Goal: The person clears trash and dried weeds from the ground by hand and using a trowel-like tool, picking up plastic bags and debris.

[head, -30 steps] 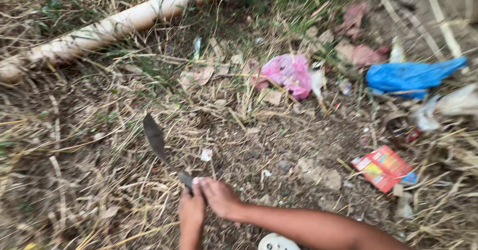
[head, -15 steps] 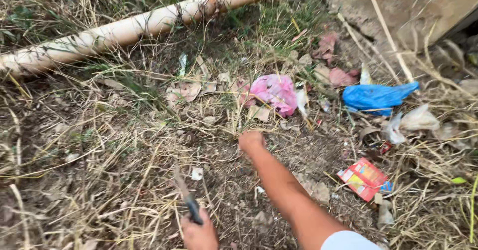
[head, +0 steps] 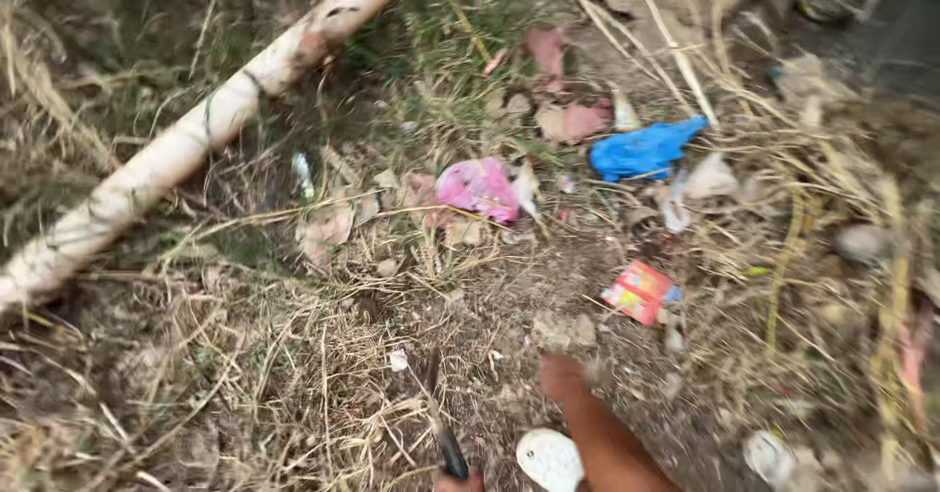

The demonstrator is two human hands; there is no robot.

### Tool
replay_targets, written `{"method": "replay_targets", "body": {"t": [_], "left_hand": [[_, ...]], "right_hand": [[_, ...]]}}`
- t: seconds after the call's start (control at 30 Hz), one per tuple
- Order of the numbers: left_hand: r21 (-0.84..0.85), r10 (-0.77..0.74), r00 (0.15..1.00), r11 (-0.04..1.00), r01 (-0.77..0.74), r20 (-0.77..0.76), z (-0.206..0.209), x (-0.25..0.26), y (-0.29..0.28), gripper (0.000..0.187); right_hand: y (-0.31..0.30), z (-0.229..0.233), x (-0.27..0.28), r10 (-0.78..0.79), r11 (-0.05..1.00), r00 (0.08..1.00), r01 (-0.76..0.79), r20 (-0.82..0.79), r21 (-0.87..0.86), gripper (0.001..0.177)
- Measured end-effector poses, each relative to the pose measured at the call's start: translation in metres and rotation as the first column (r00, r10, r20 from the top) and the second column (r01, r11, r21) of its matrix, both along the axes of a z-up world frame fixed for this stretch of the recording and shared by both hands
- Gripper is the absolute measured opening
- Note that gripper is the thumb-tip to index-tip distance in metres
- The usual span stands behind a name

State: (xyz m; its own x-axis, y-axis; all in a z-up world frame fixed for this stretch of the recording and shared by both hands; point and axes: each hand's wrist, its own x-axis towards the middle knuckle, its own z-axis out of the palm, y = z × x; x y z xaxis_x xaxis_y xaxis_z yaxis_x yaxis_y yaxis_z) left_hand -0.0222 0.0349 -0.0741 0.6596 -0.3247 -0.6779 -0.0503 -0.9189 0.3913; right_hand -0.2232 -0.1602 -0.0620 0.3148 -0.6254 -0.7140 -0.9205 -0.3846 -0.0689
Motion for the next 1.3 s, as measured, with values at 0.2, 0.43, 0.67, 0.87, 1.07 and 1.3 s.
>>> {"method": "replay_targets", "body": {"t": [0.2,0.43,0.67,0.87,1.07,1.3], "left_hand": [[0.110,-0.284,0.947,0.947,0.302,-0.152,0.164,-0.013,0.004,0.064],[0.101,-0.554,0.823,0.818,0.567,-0.126,0.259,-0.010,0.011,0.069],[0.100,-0.793,0.600,0.592,0.800,-0.109,0.268,-0.066,0.107,0.074],[0.092,-0.908,0.396,0.386,0.918,-0.138,0.264,-0.157,0.144,0.076],[0.060,-0.919,0.217,0.209,0.976,-0.329,0.242,-0.248,0.141,0.061],[0.070,-0.935,0.149,0.133,0.989,-0.322,0.200,-0.311,0.122,0.058]], "right_hand": [[0.040,0.140,-0.089,-0.434,0.895,0.895,0.414,0.107,0.168,0.023],[0.063,0.256,-0.193,-0.561,0.828,0.817,0.550,0.137,0.109,0.017],[0.214,0.268,-0.275,-0.826,0.563,0.561,0.826,0.055,0.023,0.023],[0.376,0.232,-0.332,-0.745,0.517,0.582,0.812,-0.325,0.269,0.034],[0.475,0.135,-0.367,-0.939,0.137,0.187,0.973,-0.290,0.184,0.038],[0.515,-0.015,-0.368,-0.950,-0.179,-0.238,0.945,0.201,0.274,0.051]]}}
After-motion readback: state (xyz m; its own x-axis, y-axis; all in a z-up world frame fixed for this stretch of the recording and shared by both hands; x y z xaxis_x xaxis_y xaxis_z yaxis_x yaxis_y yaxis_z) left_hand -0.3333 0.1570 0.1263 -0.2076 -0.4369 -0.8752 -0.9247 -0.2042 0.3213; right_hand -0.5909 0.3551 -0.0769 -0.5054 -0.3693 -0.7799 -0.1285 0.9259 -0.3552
